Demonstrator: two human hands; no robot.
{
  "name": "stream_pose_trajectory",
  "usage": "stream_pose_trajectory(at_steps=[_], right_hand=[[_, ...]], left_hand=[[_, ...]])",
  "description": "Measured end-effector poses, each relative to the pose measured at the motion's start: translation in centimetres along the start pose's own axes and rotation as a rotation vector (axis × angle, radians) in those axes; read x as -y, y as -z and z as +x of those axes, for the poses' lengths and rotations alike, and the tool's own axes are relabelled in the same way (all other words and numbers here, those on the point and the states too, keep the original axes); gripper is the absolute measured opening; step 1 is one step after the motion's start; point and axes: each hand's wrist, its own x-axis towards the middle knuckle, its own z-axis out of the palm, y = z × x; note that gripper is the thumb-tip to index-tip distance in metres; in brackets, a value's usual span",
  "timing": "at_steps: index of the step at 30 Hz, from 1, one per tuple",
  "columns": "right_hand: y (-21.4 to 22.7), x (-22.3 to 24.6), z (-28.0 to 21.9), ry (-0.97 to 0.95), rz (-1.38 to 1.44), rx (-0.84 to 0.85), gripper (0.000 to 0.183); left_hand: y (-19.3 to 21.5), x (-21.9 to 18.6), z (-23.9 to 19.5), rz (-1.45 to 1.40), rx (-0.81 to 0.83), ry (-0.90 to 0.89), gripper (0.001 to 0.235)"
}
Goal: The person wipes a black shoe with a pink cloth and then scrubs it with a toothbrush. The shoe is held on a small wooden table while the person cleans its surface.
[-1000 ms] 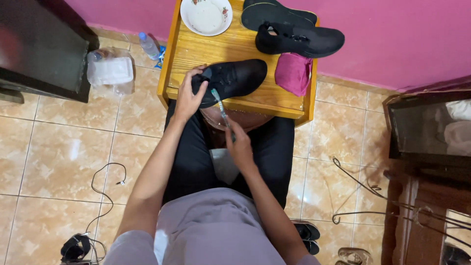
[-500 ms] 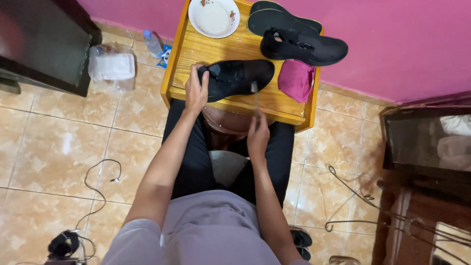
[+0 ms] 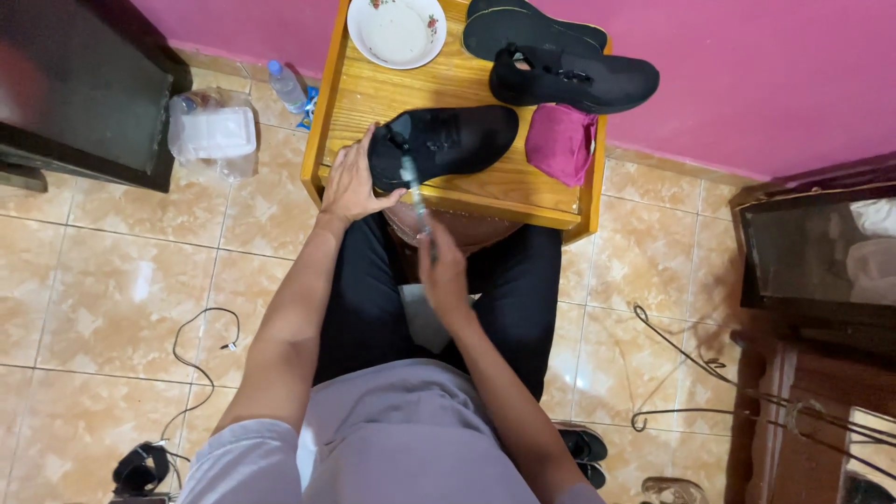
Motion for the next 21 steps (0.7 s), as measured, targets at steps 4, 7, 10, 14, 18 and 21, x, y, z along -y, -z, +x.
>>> stream_pose_trajectory(at_steps=[4, 7, 10, 14, 18, 21], right_hand=[[1.4, -3.1, 1.3, -0.039, -0.040, -0.024, 0.026], [1.9, -5.7, 2.2, -0.154, -0.154, -0.128, 0.029], [-0.2, -4.0, 0.5, -0.009, -0.112, -0.097, 0.030], [0.0, -3.2, 0.3, -0.004, -0.144, -0.006, 0.031], [1.7, -4.2, 0.7, -0.108, -0.095, -0.142, 0.036], [-1.2, -2.2, 0.1, -0.001, -0.005, -0.058, 0.031]], left_hand=[[-1.1, 0.7, -0.4, 0.017, -0.017, 0.008, 0.125], [-2.4, 2.3, 0.0, 0.035, 0.006, -0.003, 0.125], [-3.0, 2.4, -0.6, 0.078, 0.038, 0.017, 0.126], [-3.2, 2.5, -0.4, 0.135, 0.006, 0.011, 0.128], [-3.8, 3.1, -0.7, 0.119, -0.025, -0.006, 0.127], [-3.4, 2.8, -0.5, 0.115, -0.030, -0.002, 0.129]])
